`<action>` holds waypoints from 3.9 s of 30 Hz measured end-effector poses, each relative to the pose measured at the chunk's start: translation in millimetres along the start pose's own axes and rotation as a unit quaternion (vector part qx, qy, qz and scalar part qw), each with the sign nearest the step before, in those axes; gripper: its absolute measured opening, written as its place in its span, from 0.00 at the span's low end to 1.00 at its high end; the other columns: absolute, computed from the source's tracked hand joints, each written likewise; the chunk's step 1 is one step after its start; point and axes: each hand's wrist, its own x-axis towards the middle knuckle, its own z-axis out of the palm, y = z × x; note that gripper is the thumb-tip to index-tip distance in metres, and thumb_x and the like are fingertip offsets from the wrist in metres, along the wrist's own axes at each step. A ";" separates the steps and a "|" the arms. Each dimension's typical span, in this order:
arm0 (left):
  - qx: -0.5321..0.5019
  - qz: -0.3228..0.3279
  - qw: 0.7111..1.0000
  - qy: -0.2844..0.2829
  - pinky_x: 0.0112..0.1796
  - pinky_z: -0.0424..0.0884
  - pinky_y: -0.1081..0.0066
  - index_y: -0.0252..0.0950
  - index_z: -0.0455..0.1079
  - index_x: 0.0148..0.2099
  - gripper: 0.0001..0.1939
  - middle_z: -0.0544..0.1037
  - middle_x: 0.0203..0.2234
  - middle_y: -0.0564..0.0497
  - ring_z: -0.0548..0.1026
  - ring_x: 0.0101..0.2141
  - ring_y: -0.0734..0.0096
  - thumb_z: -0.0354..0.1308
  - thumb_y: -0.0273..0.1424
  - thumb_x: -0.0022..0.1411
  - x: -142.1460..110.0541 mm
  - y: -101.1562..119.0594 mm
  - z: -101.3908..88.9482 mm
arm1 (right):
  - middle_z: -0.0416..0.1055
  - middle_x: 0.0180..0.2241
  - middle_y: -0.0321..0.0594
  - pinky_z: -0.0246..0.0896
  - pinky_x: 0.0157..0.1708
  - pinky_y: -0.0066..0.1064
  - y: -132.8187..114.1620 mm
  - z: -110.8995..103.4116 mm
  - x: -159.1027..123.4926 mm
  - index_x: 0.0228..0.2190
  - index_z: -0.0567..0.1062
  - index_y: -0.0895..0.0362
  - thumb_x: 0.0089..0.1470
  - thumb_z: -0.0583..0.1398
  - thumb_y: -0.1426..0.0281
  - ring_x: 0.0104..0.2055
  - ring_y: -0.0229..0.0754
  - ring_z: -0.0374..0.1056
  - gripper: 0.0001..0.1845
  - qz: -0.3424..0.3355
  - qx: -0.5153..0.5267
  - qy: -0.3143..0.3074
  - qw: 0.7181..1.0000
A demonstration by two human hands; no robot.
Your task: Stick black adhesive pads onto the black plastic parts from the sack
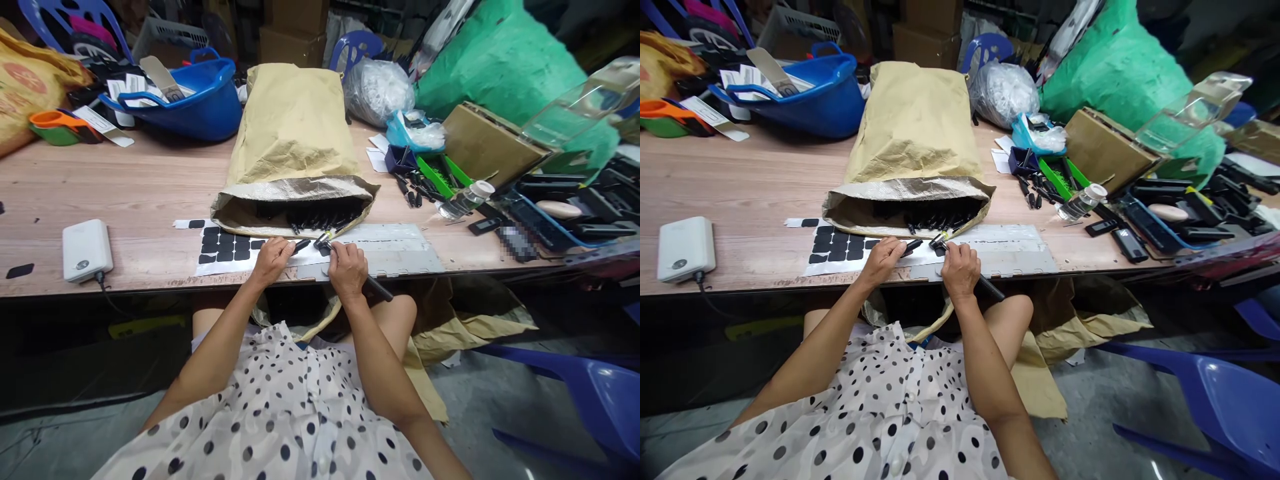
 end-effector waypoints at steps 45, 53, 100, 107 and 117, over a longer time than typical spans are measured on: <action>0.099 0.026 0.995 -0.006 0.42 0.68 0.63 0.40 0.76 0.36 0.04 0.77 0.32 0.50 0.73 0.39 0.60 0.63 0.33 0.58 2.8 -1.7 19.8 | 0.71 0.37 0.44 0.54 0.37 0.34 1.5 -4.9 6.2 0.44 0.78 0.53 0.62 0.56 0.71 0.40 0.47 0.62 0.13 0.012 0.028 -0.041 0.999; 0.069 0.007 0.998 -0.014 0.43 0.67 0.62 0.41 0.78 0.38 0.05 0.78 0.33 0.50 0.73 0.39 0.60 0.64 0.33 0.57 5.0 -3.5 21.4 | 0.76 0.39 0.45 0.66 0.44 0.34 2.8 -24.2 -3.8 0.45 0.78 0.56 0.65 0.51 0.69 0.41 0.45 0.71 0.17 0.019 0.213 -0.010 0.977; -0.158 -0.056 0.985 0.044 0.39 0.70 0.66 0.38 0.68 0.26 0.19 0.69 0.27 0.50 0.71 0.34 0.65 0.47 0.39 0.67 -8.9 2.3 5.6 | 0.69 0.35 0.44 0.51 0.37 0.36 1.7 -2.7 -5.6 0.43 0.79 0.52 0.62 0.55 0.70 0.38 0.47 0.59 0.14 -0.011 0.013 -0.002 1.000; -0.173 -0.065 0.982 0.042 0.39 0.71 0.65 0.38 0.73 0.30 0.20 0.72 0.29 0.49 0.73 0.34 0.65 0.46 0.39 0.67 -11.6 6.2 3.0 | 0.69 0.36 0.45 0.50 0.37 0.36 0.2 -3.4 -7.2 0.44 0.79 0.53 0.63 0.54 0.70 0.39 0.48 0.59 0.15 -0.007 0.017 -0.008 1.000; -0.182 -0.066 0.979 0.067 0.39 0.72 0.65 0.39 0.65 0.24 0.21 0.72 0.26 0.48 0.72 0.32 0.65 0.43 0.37 0.68 -10.8 5.3 3.0 | 0.70 0.36 0.44 0.50 0.37 0.36 -0.6 -3.3 -6.7 0.44 0.79 0.53 0.62 0.55 0.70 0.38 0.47 0.59 0.14 -0.017 0.006 0.005 1.000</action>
